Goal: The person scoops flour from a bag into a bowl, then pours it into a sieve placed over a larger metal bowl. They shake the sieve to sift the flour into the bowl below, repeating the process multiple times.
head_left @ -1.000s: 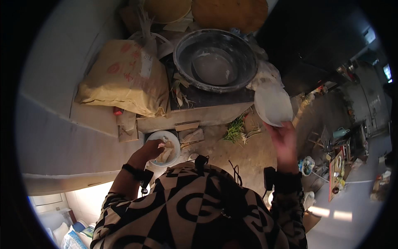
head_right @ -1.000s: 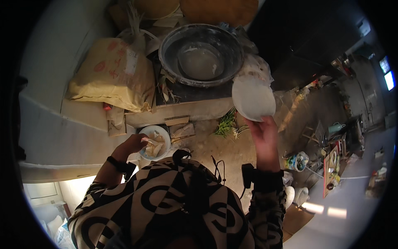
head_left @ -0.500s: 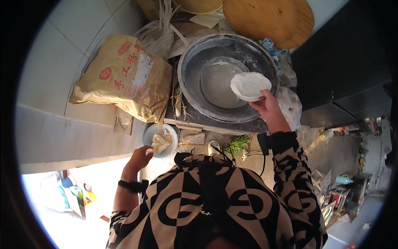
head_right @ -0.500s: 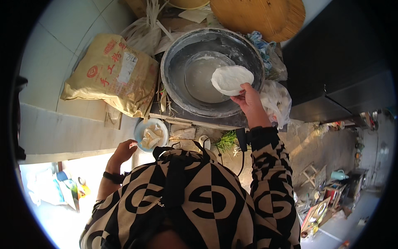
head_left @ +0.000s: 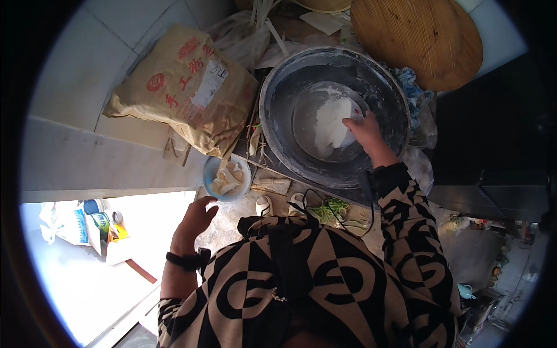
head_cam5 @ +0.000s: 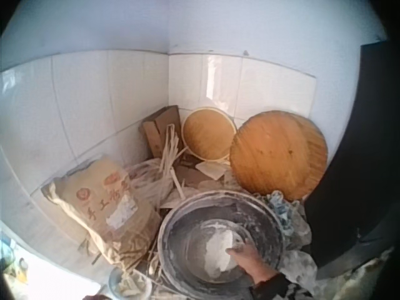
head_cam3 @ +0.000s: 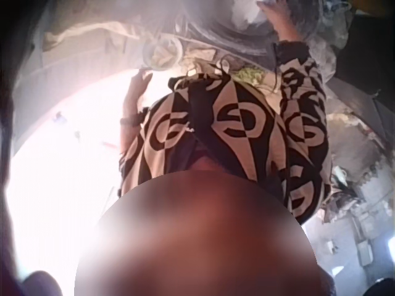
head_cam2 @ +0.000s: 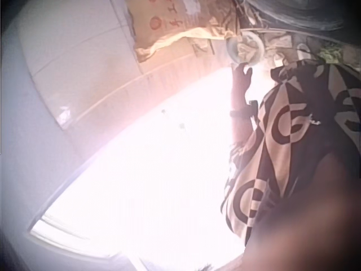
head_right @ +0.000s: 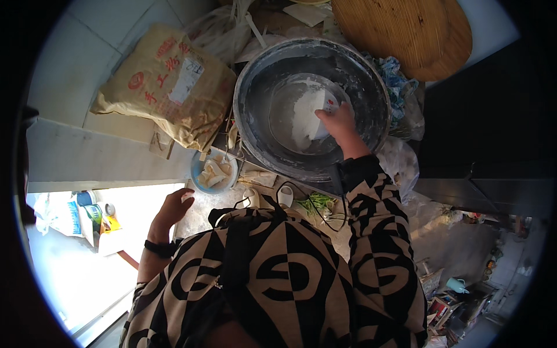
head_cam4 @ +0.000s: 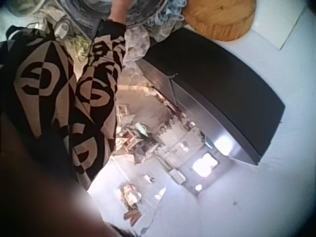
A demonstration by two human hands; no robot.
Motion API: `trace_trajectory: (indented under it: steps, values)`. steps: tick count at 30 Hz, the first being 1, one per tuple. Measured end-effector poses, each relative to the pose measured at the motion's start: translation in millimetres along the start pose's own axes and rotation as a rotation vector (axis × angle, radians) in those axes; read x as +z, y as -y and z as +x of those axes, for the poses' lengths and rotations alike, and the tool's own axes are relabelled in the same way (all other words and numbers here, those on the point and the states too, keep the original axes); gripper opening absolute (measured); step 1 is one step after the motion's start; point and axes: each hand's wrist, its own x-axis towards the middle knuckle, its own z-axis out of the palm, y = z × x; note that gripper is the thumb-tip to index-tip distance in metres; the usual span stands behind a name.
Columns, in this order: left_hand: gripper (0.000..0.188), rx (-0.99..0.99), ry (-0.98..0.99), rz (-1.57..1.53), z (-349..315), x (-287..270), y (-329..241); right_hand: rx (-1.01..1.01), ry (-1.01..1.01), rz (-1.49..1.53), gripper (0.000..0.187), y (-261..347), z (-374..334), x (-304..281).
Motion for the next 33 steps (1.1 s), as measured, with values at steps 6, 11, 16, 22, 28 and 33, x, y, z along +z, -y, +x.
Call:
trace_trajectory:
  steps: [6,11,16,22,28,33]
  values:
    - [0.028,0.299,0.104,-0.190,49,-14,-60,-0.181,-0.020,-0.404,0.089,12,1,9]
    - [0.027,0.450,0.180,-0.471,121,17,-126,-0.274,-0.064,-0.540,0.080,22,-5,19]
    - [0.031,0.236,0.123,-0.377,171,61,-161,-0.303,0.005,-0.517,0.079,28,-13,14]
    - [0.042,0.151,-0.049,-0.382,195,105,-145,-0.444,-0.004,-0.517,0.071,37,-21,-1]
    - [0.055,0.032,-0.028,-0.481,208,112,-148,-0.526,-0.095,-0.598,0.070,40,-22,-10]
    - [0.054,-0.245,0.172,-0.459,232,130,-159,-0.297,-0.209,-0.190,0.063,27,-18,-19]
